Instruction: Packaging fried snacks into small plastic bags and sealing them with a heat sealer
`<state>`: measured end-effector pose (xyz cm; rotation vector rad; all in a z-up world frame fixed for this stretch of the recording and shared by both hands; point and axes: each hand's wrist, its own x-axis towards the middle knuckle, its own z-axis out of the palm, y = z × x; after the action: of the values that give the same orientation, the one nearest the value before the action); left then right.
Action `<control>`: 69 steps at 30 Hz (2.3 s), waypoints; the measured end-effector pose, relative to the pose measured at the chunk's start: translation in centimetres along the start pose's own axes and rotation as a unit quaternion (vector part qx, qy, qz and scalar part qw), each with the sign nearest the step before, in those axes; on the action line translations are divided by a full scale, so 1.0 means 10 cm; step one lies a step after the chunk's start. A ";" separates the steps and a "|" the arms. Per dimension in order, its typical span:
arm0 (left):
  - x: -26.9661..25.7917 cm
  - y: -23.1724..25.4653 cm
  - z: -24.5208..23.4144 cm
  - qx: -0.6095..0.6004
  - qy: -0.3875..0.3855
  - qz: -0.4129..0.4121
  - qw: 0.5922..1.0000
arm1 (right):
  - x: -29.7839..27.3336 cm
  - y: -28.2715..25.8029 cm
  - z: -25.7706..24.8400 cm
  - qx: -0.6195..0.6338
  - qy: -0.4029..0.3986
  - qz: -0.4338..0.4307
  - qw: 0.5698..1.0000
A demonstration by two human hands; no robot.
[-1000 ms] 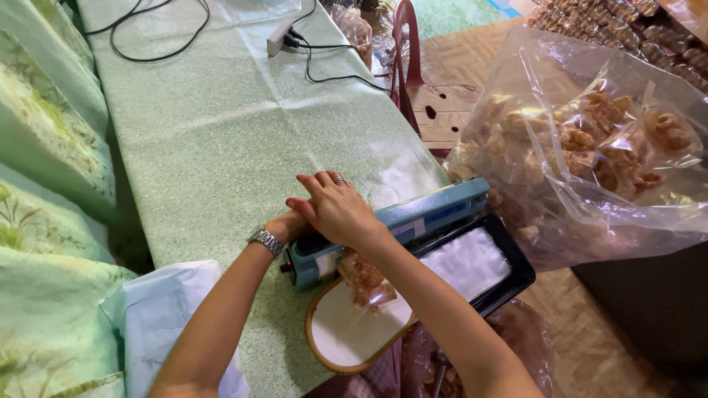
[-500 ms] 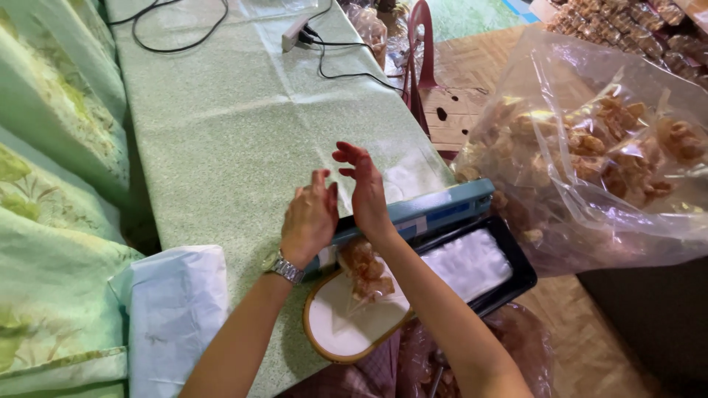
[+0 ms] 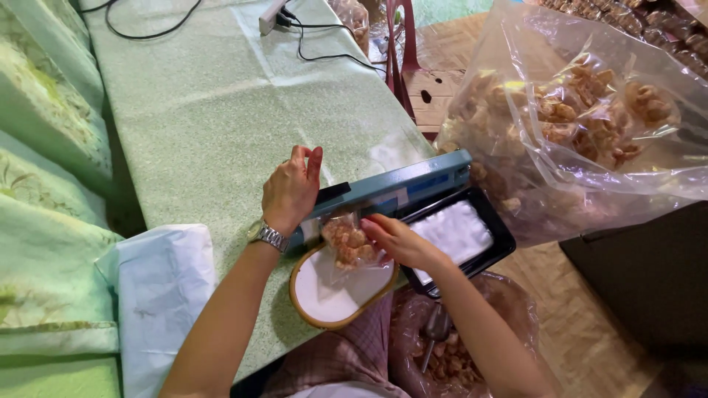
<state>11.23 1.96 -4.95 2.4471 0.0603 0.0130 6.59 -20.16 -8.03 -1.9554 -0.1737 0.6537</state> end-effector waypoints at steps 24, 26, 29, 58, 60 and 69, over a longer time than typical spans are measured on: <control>0.18 -0.19 0.36 0.150 0.118 0.082 0.978 | 0.33 0.41 0.37 0.318 0.036 0.092 0.943; 0.19 -0.14 0.32 0.170 0.083 0.082 0.978 | 0.36 0.49 0.35 0.314 0.044 0.061 0.947; 0.23 0.03 0.17 0.119 0.047 0.061 0.990 | 0.33 0.58 0.38 0.323 0.050 0.009 0.945; -1.10 1.17 0.66 -0.465 0.164 0.450 0.744 | -0.98 0.14 -0.56 -0.056 0.523 -0.557 0.643; -1.14 1.16 0.56 -0.443 0.118 0.416 0.785 | -1.17 -0.17 -1.07 -0.029 0.582 -0.500 0.641; -1.01 1.13 0.45 -0.201 0.047 0.428 0.880 | -1.11 -0.06 -1.35 -0.329 0.587 -0.286 0.683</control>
<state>1.73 -10.04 -1.12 1.8705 -0.8932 0.4824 4.33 -34.97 1.01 -2.4060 -0.1982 -1.2872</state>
